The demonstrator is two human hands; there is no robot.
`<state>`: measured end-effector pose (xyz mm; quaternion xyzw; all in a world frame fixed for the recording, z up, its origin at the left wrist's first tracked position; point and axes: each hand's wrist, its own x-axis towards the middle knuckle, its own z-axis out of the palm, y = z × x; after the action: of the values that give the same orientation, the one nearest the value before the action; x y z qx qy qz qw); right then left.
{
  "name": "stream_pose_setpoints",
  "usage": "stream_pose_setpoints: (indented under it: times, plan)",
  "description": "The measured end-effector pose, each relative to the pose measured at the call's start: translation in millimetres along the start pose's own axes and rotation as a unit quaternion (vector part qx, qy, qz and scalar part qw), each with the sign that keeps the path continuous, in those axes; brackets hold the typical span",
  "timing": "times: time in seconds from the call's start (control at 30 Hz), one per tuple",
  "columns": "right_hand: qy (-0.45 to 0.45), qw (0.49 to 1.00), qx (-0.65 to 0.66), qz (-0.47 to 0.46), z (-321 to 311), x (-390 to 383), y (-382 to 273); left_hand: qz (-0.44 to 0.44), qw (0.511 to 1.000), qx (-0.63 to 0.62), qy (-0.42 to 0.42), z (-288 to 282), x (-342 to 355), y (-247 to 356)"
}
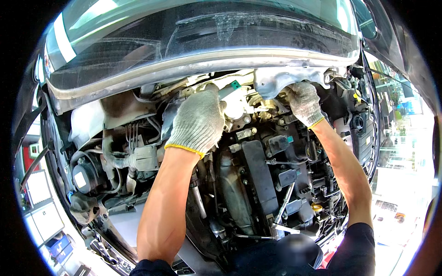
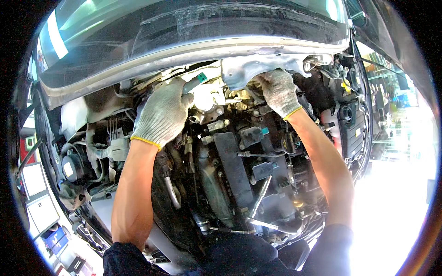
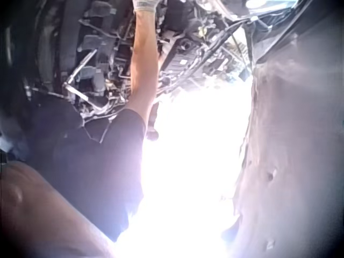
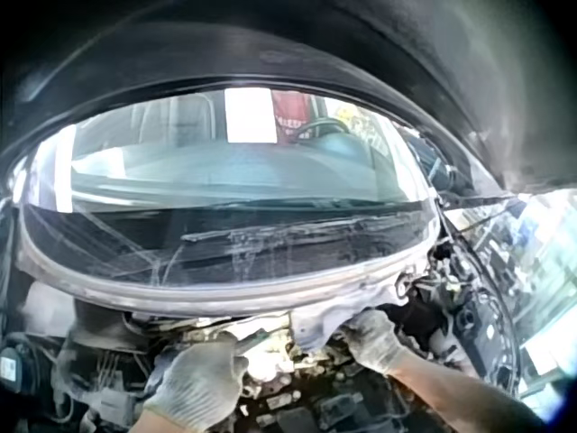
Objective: The person works under the open hood of a car, using gloved hands to manipulate and adjust components within the engine bay. They repeatedly reach into the engine compartment, handling hoses and connectors while making small adjustments.
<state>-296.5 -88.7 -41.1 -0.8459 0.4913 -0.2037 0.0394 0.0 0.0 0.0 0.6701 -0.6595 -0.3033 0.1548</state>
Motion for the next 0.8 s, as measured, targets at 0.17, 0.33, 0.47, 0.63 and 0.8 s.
stream_pose_setpoints:
  times: [0.17, 0.33, 0.47, 0.63, 0.8]
  plan:
    - [0.02, 0.999, -0.002, -0.046, 1.0, 2.9, 11.9, 0.025, 0.999, -0.006, 0.04, 11.2, 0.0, -1.4]
    - [0.015, 0.999, -0.019, -0.04, 2.9, 3.7, -0.4, 0.011, 0.999, 0.02, 0.032, 5.7, 3.1, -0.2]
    - [0.004, 0.994, -0.085, -0.07, 4.2, 1.5, -20.1, 0.004, 0.999, 0.027, 0.029, 5.5, 1.2, -0.6]
    - [-0.122, 0.948, -0.267, -0.121, 0.4, 4.3, -37.3, 0.009, 1.0, 0.017, 0.024, 5.6, 2.6, -0.2]
    - [-0.107, 0.949, -0.251, -0.157, 0.0, 18.8, -23.6, 0.026, 0.999, 0.017, 0.038, 7.2, 2.7, -2.3]
